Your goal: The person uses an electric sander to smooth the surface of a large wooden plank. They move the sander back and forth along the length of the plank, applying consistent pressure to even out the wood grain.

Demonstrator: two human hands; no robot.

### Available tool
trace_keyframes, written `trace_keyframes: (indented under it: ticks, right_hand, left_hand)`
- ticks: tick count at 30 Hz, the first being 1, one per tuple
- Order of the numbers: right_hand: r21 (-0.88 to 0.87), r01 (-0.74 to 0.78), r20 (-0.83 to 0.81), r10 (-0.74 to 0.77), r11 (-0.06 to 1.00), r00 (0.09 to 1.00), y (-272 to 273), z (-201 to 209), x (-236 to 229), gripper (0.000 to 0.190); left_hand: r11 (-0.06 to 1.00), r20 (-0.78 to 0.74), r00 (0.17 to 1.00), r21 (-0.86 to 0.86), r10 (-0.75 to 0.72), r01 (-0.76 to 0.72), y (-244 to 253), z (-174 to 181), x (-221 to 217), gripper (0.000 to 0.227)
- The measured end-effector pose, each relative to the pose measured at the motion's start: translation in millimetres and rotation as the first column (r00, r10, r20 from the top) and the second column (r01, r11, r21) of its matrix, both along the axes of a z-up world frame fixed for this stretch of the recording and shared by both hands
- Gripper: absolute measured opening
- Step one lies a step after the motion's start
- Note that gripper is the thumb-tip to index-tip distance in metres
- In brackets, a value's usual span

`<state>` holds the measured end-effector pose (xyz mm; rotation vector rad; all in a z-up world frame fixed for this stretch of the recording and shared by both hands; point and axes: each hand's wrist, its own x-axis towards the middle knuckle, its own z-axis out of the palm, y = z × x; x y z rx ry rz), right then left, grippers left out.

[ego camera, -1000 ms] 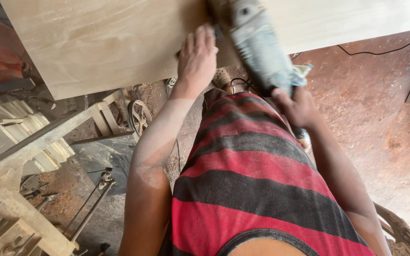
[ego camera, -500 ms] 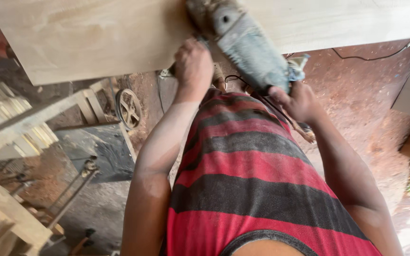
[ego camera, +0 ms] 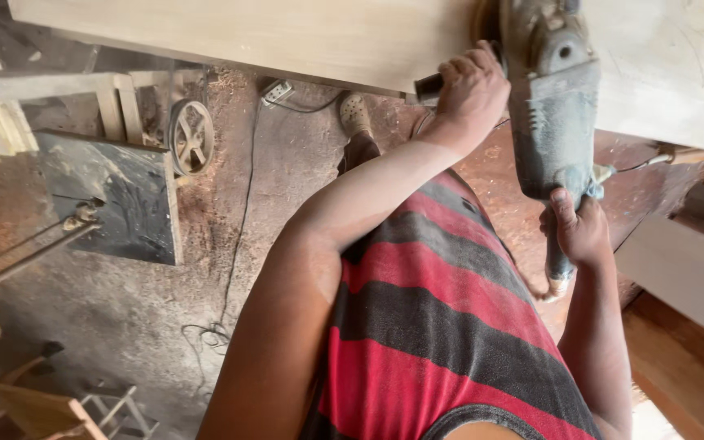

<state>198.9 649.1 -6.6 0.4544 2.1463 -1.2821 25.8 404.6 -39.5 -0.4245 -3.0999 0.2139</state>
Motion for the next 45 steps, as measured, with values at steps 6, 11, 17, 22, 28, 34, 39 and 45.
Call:
trace_keyframes:
  ticks: [6, 11, 17, 22, 28, 34, 39, 45]
  right_hand:
    - [-0.258, 0.219, 0.042, -0.215, 0.941, 0.976, -19, 5, 5, 0.060]
    - [-0.237, 0.133, 0.031, -0.129, 0.962, 0.991, -83, 11, -38, 0.054]
    - [-0.007, -0.256, -0.039, 0.255, 0.967, 0.966, -194, 33, -117, 0.061]
    - [-0.117, -0.566, -0.488, 0.449, 0.816, 0.748, -293, 56, -181, 0.070]
    - [-0.074, -0.568, -0.272, 0.532, 0.820, 0.802, -329, 66, -207, 0.074]
    - [-0.022, -0.442, 0.016, 0.442, 0.897, 0.897, -251, 47, -186, 0.077]
    - [-0.008, -0.392, 0.080, 0.391, 0.920, 0.917, -148, 29, -157, 0.088]
    - [0.033, -0.306, 0.068, 0.303, 0.951, 0.950, -57, 15, -125, 0.086]
  left_hand:
    - [0.998, -0.113, 0.993, 0.061, 0.040, -0.033, -1, -10, -11, 0.029]
    - [0.987, -0.005, 0.989, 0.060, 0.151, -0.150, -81, -8, -32, 0.012]
    - [0.920, -0.017, 0.926, 0.113, 0.378, -0.374, -238, -1, -45, 0.019]
    - [0.827, 0.042, 0.853, 0.226, 0.520, -0.515, -373, 16, -26, 0.021]
    - [0.821, 0.069, 0.842, 0.195, 0.534, -0.537, -428, 34, -25, 0.023]
    - [0.879, 0.091, 0.878, 0.042, 0.471, -0.476, -323, 34, -43, 0.028]
    - [0.871, 0.234, 0.896, 0.239, 0.378, -0.430, -207, 26, -45, 0.019]
    - [0.931, 0.133, 0.932, 0.107, 0.336, -0.350, -111, 22, -49, 0.012]
